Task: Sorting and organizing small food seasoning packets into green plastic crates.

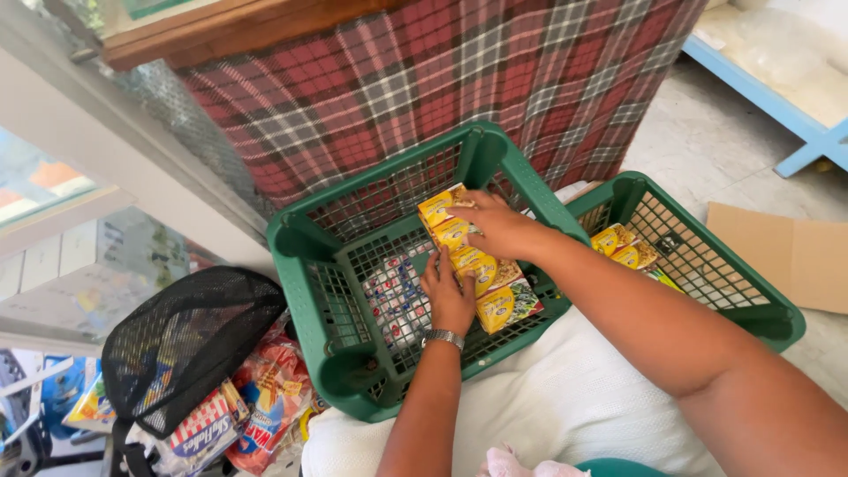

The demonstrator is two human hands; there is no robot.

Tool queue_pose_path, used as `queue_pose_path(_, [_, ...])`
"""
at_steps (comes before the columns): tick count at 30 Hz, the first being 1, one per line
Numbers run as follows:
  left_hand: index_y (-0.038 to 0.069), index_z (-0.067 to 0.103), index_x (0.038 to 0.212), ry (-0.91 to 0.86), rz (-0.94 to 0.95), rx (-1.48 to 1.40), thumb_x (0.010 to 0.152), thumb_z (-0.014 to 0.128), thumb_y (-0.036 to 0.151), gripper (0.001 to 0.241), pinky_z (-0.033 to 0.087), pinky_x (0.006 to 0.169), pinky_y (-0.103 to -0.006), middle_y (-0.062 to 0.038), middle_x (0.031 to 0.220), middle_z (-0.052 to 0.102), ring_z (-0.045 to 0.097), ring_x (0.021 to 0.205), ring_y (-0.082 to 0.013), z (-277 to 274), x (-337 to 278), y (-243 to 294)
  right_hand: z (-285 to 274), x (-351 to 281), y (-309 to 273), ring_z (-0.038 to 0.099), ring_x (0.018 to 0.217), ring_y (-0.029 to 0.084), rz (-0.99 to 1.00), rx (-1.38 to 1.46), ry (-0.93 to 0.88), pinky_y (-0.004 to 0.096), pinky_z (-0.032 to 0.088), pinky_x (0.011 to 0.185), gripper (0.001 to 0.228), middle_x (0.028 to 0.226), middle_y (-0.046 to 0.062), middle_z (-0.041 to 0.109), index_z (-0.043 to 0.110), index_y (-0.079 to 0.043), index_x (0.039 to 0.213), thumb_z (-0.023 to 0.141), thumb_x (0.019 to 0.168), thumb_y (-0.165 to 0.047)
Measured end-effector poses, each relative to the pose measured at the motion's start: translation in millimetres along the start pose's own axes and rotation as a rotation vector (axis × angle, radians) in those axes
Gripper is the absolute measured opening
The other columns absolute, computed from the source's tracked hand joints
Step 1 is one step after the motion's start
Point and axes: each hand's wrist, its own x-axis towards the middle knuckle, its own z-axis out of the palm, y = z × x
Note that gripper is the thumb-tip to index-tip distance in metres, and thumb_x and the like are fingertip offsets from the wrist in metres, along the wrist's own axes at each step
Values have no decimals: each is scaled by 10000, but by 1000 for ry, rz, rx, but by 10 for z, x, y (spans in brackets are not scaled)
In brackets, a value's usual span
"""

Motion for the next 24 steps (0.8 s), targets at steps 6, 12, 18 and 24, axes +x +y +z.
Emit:
queue_pose_path(6, [94, 413, 1530, 30, 71, -15, 889, 722, 158, 715, 304, 1163, -520, -205, 1518, 423, 377, 1368, -417, -70, 2, 172, -804, -586, -219, 446, 1399, 357, -233, 183, 317, 459, 419, 1121, 554, 1524, 168, 443, 558, -182, 1479, 704, 944, -185])
queue_pose_path(12, [95, 409, 1541, 19, 133, -9, 907, 710, 140, 703, 294, 1170, -509, -210, 1520, 426, 391, 1389, -402, -188, -42, 450, -1191, -1375, 71, 596, 1259, 226, -122, 467, 372, 340, 564, 934, 460, 1536, 96, 449, 597, -197, 1413, 646, 959, -249])
queue_pose_path(18, [103, 512, 1462, -22, 211, -7, 879, 686, 67, 609, 326, 1154, -477, -175, 1472, 494, 432, 1366, -366, -291, -57, 991, -661, -2219, 1559, 597, 1215, 274, 189, 313, 634, 391, 501, 990, 444, 1432, 144, 556, 612, -169, 1409, 643, 977, -265])
queue_pose_path(24, [104, 701, 1246, -100, 430, -96, 908, 665, 20, 351, 404, 1127, -443, -106, 1313, 624, 530, 1278, -318, -130, -106, 1861, 121, -2889, 2590, 565, 1265, 368, 526, 161, 648, 455, 471, 1052, 445, 1319, 206, 604, 685, -156, 1349, 716, 915, -247])
